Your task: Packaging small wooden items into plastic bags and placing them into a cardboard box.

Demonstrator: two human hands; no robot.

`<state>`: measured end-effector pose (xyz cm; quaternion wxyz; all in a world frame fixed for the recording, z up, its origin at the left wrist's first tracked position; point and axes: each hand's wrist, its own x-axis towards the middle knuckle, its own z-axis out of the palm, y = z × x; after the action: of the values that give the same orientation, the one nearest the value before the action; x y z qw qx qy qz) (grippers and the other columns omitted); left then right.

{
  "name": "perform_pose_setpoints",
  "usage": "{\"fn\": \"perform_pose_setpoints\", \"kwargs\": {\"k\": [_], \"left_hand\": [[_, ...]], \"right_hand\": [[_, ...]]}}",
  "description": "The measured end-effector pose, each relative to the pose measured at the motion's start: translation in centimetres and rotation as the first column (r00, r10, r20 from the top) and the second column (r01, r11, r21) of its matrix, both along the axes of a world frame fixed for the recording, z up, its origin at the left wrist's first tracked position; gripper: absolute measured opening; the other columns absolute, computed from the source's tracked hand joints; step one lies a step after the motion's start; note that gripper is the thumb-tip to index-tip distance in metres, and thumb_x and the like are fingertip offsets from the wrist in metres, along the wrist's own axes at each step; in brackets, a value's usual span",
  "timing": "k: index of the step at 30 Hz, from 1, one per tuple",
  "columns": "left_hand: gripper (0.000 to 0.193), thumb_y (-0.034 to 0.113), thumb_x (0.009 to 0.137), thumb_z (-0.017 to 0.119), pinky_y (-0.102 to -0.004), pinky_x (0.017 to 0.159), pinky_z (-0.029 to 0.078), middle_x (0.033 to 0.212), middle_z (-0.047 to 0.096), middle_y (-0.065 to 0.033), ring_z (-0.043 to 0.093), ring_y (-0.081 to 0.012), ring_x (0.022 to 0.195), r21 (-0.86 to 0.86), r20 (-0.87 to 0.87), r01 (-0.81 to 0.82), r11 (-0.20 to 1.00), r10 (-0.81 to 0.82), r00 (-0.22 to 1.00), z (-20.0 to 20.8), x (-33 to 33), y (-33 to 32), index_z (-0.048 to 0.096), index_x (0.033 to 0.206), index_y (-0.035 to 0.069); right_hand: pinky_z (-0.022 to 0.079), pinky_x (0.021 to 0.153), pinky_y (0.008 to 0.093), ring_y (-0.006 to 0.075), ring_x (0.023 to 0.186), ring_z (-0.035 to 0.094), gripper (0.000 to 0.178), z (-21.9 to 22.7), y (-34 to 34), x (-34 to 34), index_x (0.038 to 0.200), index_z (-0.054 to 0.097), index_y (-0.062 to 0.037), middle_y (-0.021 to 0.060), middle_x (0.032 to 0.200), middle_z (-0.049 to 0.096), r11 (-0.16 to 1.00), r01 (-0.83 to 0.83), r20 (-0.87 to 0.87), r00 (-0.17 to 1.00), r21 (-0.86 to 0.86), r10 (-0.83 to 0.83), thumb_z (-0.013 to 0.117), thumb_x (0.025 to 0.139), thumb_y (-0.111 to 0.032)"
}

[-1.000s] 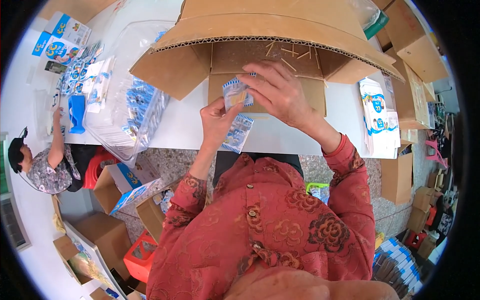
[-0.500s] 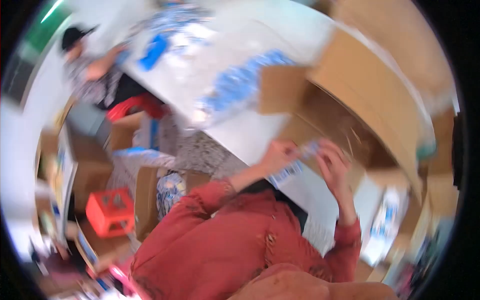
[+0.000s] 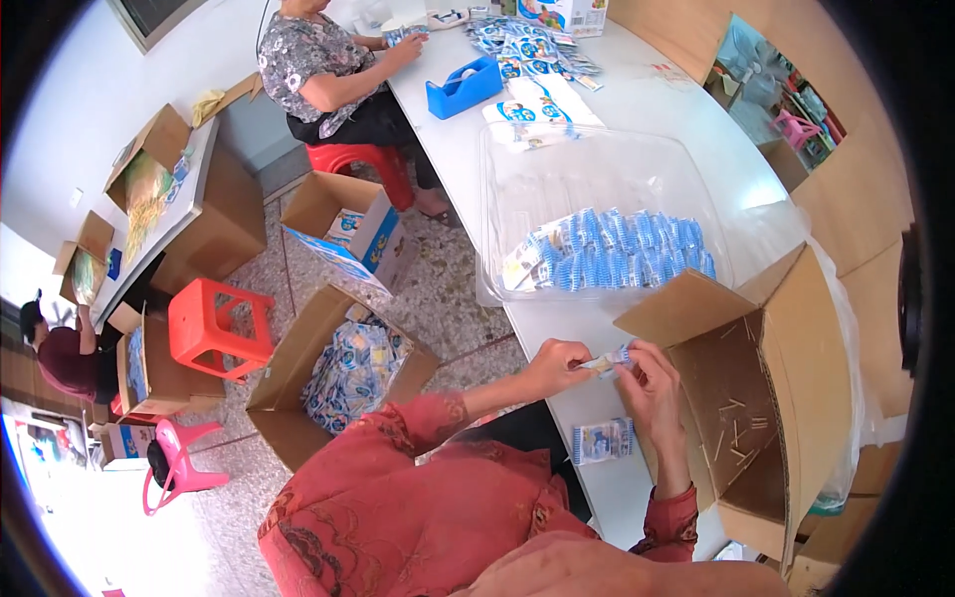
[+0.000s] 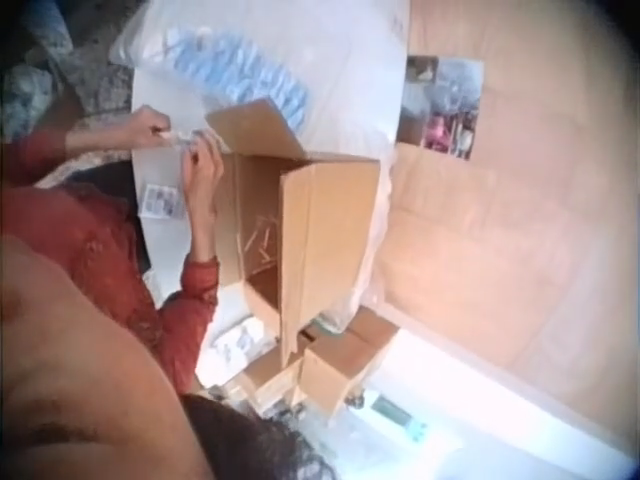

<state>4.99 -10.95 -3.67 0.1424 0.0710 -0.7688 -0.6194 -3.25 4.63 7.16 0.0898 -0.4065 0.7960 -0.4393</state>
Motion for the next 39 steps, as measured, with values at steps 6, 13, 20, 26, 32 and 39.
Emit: {"fn": "perform_pose_setpoints", "kwargs": {"k": [6, 13, 20, 26, 32, 39], "left_hand": [[0.020, 0.017, 0.071, 0.070, -0.0305, 0.054, 0.048, 0.066, 0.062, -0.0137, 0.060, -0.0190, 0.057, 0.054, -0.006, 0.005, 0.999, -0.005, 1.000, -1.5, -1.1, -0.4, 0.063, 0.077, -0.001], [0.021, 0.017, 0.075, 0.067, -0.0332, 0.057, 0.049, 0.070, 0.062, -0.0136, 0.062, -0.0248, 0.061, -0.044, -0.071, 0.025, 0.999, -0.028, 0.997, -2.7, -2.6, 0.7, 0.063, 0.088, 0.002], [0.022, 0.018, 0.074, 0.067, -0.0360, 0.058, 0.047, 0.073, 0.061, -0.0132, 0.061, -0.0263, 0.064, -0.174, 0.000, 0.087, 0.981, -0.088, 0.996, -2.8, -3.3, 0.4, 0.062, 0.089, 0.003], [0.018, 0.019, 0.075, 0.066, -0.0382, 0.058, 0.046, 0.074, 0.060, -0.0117, 0.059, -0.0300, 0.066, -0.027, -0.115, -0.011, 1.000, 0.008, 0.993, -2.5, -3.9, 1.1, 0.061, 0.082, 0.003], [0.016, 0.018, 0.077, 0.064, -0.0382, 0.059, 0.046, 0.074, 0.060, -0.0129, 0.059, -0.0310, 0.068, -0.169, -0.058, 0.076, 0.983, -0.087, 0.994, -3.1, -3.4, 0.9, 0.061, 0.080, 0.003], [0.015, 0.017, 0.077, 0.063, -0.0386, 0.060, 0.046, 0.074, 0.059, -0.0138, 0.058, -0.0315, 0.068, -0.172, -0.168, 0.126, 0.977, -0.155, 0.974, -4.1, -3.6, 0.9, 0.061, 0.080, 0.002]], "right_hand": [[0.046, 0.057, 0.0349, 0.0268, 0.067, 0.059, 0.011, -1.8, -0.6, -1.4, 0.088, 0.055, 0.0003, 0.0144, 0.088, 0.058, 0.993, -0.082, -0.118, 0.989, 0.086, 0.091, 0.061, 0.078, 0.000], [0.046, 0.061, 0.0403, 0.0359, 0.072, 0.057, 0.006, -2.1, -1.2, -1.7, 0.086, 0.054, -0.0018, 0.0155, 0.081, 0.056, 0.981, 0.045, -0.352, 0.936, 0.186, 0.024, 0.057, 0.080, -0.001], [0.046, 0.060, 0.0403, 0.0348, 0.073, 0.057, 0.007, -2.7, -1.0, -2.3, 0.086, 0.053, -0.0029, 0.0143, 0.081, 0.056, 0.974, 0.033, -0.348, 0.936, 0.225, 0.049, 0.057, 0.080, -0.001], [0.046, 0.061, 0.0406, 0.0330, 0.073, 0.057, 0.007, -2.8, -0.8, -2.5, 0.084, 0.053, -0.0042, 0.0130, 0.079, 0.055, 0.965, 0.028, -0.374, 0.925, 0.262, 0.075, 0.058, 0.079, -0.002], [0.046, 0.062, 0.0404, 0.0329, 0.075, 0.058, 0.007, -3.6, -0.8, -1.9, 0.084, 0.053, -0.0041, 0.0123, 0.082, 0.056, 0.971, 0.005, -0.372, 0.924, 0.237, 0.086, 0.059, 0.080, -0.005], [0.048, 0.066, 0.0330, 0.0257, 0.077, 0.059, 0.008, -3.3, 0.6, -0.9, 0.088, 0.055, -0.0025, 0.0113, 0.088, 0.056, 0.981, -0.050, -0.135, 0.988, 0.188, 0.076, 0.058, 0.081, -0.002]]}}
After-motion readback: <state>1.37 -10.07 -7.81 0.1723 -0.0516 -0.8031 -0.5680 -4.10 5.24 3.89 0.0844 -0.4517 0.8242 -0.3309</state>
